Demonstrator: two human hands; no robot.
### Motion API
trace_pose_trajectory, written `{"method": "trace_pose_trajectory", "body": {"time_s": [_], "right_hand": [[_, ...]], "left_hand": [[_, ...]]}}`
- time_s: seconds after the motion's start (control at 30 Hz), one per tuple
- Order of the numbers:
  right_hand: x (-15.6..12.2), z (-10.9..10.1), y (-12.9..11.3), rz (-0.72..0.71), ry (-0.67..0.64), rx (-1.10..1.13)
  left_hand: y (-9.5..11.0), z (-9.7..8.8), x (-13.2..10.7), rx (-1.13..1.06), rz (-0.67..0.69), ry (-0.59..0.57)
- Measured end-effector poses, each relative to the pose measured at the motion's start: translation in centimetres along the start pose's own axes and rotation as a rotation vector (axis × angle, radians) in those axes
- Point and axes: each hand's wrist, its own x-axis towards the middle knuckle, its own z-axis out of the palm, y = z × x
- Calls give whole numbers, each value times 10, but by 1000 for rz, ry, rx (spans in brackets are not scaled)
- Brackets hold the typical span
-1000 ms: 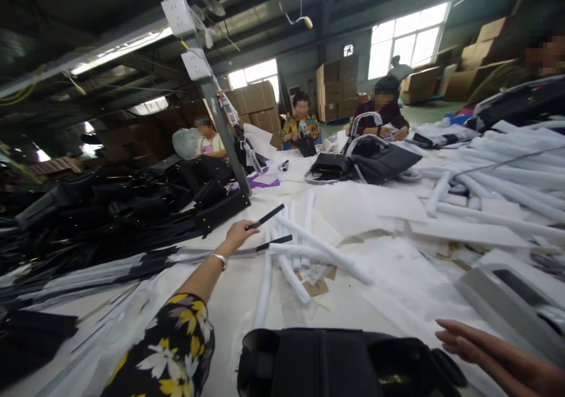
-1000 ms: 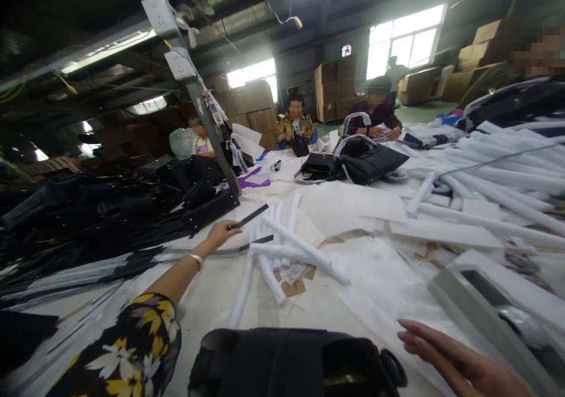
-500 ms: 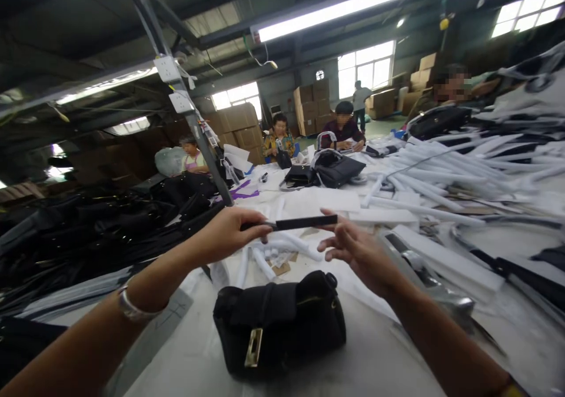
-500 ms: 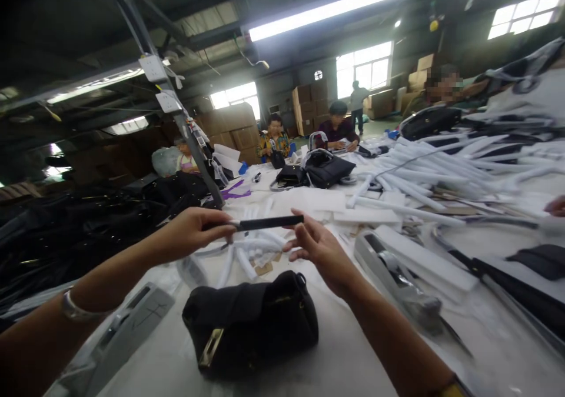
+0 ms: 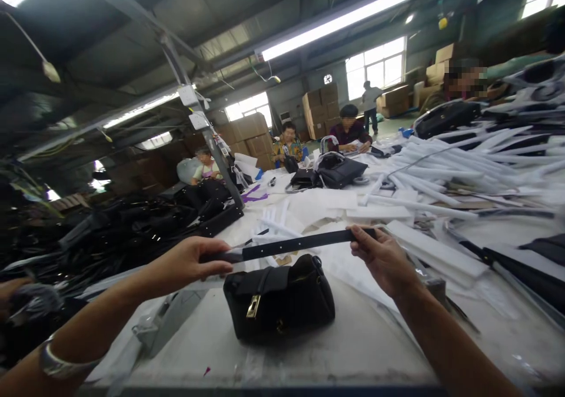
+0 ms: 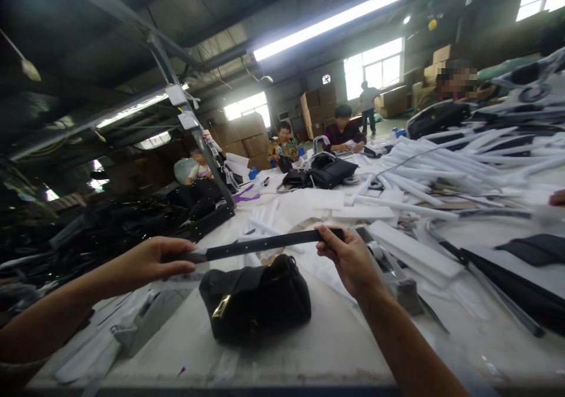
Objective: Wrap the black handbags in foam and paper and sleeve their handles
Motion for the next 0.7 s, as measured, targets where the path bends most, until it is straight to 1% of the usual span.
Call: {"method": "trace_pose_trajectory", "body": {"time_s": [0.1,0.2,0.3,0.4,0.47,0.53,0.63,0.7], "right_hand": [[-2,2,8,14,0,15],[-4,10,13,19,-31,-5],[-7,23,17,1,-108,-80],[-12,35,23,-2,-173,-148],[-15,39,29,60,-194,-140],[-19,40,34,150,-202,-85],[-27,33,43,259,-216,-5],[-33,26,49,326,-221,-6]], "left_hand": [[-3,0,-14,5,-4,-20],[-3,4,-20,7,8,-45],[0,13,-16,-17,-2,-78],[4,25,-4,-77,19,-129],[6,33,5,-126,34,-171],[8,40,13,-165,23,-214],[4,50,19,-208,-33,-264],[-1,55,19,-253,-80,-301]]}}
